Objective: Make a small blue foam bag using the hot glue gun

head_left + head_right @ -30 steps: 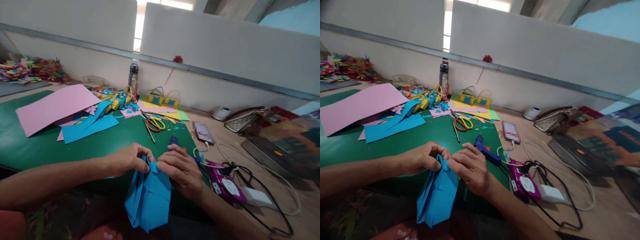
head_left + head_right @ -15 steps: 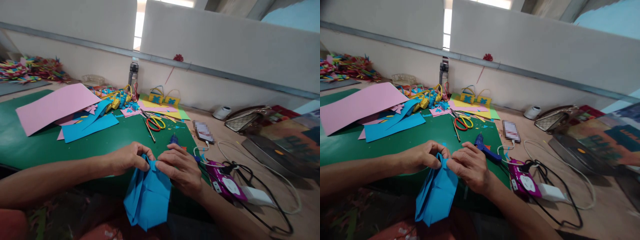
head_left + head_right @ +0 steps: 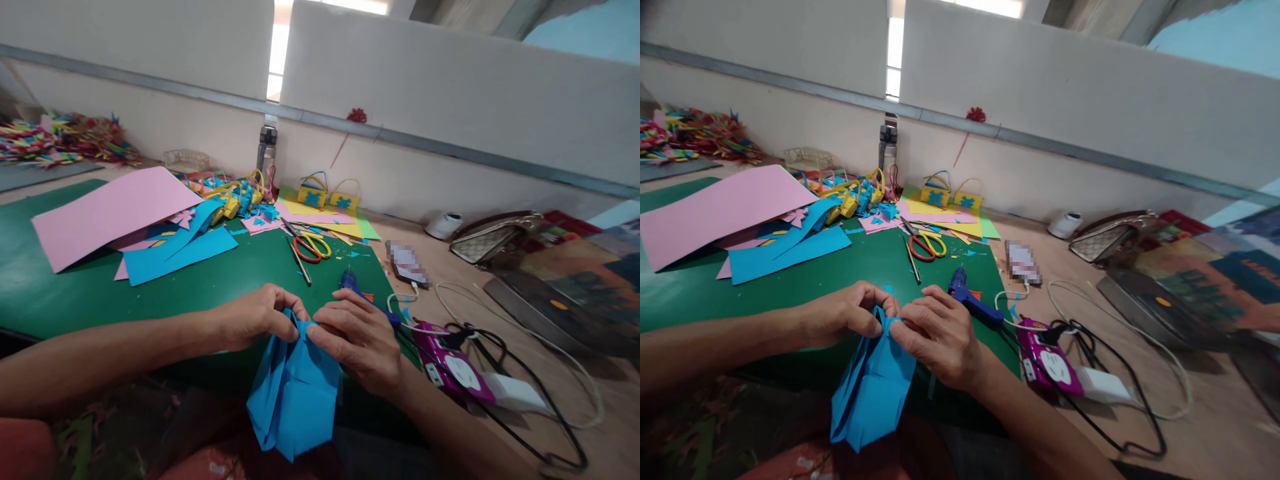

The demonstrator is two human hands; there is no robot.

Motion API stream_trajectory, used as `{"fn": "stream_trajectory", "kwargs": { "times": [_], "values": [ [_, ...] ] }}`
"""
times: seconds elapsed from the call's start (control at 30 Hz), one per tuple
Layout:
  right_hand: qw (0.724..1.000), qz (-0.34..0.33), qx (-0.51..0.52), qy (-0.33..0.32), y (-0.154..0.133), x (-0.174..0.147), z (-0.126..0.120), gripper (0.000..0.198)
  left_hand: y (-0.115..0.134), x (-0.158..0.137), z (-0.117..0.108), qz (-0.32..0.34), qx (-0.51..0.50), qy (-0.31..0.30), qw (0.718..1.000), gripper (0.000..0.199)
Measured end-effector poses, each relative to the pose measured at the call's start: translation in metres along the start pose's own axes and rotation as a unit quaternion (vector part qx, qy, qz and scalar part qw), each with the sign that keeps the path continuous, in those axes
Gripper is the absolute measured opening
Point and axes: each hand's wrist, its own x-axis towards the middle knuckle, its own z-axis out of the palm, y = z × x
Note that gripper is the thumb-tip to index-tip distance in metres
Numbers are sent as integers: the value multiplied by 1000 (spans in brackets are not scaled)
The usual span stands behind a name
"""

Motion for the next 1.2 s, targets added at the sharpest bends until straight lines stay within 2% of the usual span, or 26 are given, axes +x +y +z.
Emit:
{"fn": "stream_trajectory", "kwargs": {
  "times": [0.47,0.67,0.9,1.2],
  "values": [
    [998,-36,-39,33,-2,2,5,13,-4,-2,-1,-2,-43,26,999,22],
    [997,-17,-68,24,-4,1,6,13,-10,-1,-5,41,-64,0,997,22],
    [996,10,-94,10,-4,2,7,17,-12,2,-10,75,-52,10,996,19],
    [992,-14,-127,-13,-7,1,5,16,-13,2,-9,83,8,47,995,24]
  ]
}}
